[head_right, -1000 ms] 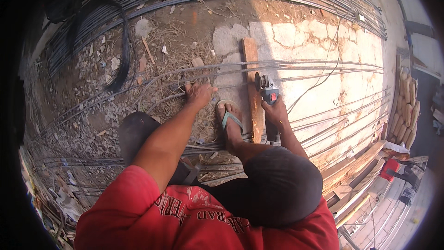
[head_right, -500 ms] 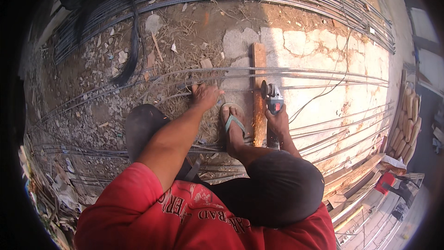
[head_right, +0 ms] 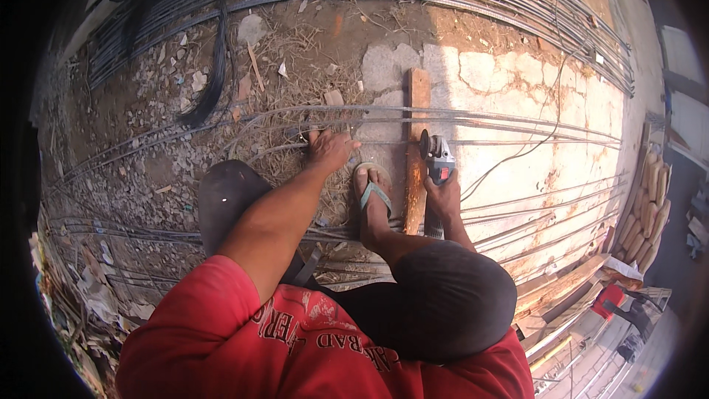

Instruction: The person measures steel rods using a tape measure and a wooden plank as a guide. They then use an angle grinder to cut the steel rods to the measured length. Finally, the person picks up and moves the cut steel rods.

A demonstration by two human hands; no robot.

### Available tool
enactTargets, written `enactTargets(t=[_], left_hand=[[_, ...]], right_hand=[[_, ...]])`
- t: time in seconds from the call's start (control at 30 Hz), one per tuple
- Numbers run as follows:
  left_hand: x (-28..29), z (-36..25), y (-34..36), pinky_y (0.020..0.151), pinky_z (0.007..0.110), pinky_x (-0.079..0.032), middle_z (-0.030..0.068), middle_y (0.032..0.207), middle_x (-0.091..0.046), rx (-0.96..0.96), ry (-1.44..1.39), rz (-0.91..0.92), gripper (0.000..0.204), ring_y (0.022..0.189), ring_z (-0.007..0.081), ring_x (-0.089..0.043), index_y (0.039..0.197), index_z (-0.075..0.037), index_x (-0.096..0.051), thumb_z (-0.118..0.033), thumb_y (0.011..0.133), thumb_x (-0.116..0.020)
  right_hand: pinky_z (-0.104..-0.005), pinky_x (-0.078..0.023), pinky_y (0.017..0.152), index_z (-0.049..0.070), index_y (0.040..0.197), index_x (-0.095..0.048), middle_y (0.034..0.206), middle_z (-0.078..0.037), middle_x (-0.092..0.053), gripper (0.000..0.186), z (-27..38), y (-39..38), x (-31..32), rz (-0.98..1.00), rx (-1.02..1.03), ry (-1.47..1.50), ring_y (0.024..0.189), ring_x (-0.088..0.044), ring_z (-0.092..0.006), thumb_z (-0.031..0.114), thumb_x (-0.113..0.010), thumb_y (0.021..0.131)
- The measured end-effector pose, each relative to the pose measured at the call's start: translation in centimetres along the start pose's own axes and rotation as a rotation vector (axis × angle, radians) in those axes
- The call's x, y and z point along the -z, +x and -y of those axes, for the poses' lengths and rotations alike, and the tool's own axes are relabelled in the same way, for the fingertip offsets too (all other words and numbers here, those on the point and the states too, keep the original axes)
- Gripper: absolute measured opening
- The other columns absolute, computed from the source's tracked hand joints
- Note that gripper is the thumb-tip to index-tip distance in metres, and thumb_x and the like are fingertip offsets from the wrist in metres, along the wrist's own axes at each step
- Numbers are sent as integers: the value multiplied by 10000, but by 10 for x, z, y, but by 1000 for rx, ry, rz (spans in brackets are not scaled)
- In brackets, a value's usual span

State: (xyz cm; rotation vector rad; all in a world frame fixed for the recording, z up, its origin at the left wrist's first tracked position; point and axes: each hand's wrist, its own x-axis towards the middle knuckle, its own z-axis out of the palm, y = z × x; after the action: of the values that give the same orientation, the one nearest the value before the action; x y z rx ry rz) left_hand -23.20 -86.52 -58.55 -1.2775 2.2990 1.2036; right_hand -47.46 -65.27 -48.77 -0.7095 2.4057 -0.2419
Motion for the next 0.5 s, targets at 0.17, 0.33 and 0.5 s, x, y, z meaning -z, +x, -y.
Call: enactTargets(t=[0.17, 0.33, 0.5], left_hand=[[5, -4, 1, 1136, 516, -246, 91, 1193, -749, -5, -25, 39, 465, 1233, 284, -584, 1098, -142, -766, -549, 1014, -556], [7, 1, -2, 1119, 491, -263, 78, 1195, -743, -41, -7, 24, 465, 1232, 268, -574, 1104, -130, -761, -540, 1016, -559], [4, 4, -4, 1075, 469, -287, 61, 1172, -748, -54, -33, -13, 461, 1201, 252, -579, 1087, -125, -760, -531, 1022, -552]], right_hand=[[-536, -535, 872, -108, 1244, -499, 1033, -379, -682, 650, -6, -3, -4, -88, 77, 37, 1007, -680, -536, 356, -735, 854], [-519, -531, 899, -104, 1300, -494, 1096, -361, -681, 689, 4, -2, -2, -46, 43, 14, 1054, -673, -521, 368, -739, 861], [-525, -527, 896, -96, 1284, -509, 1087, -354, -683, 664, 4, 1, -5, -66, 58, -13, 1045, -675, -519, 356, -742, 857]])
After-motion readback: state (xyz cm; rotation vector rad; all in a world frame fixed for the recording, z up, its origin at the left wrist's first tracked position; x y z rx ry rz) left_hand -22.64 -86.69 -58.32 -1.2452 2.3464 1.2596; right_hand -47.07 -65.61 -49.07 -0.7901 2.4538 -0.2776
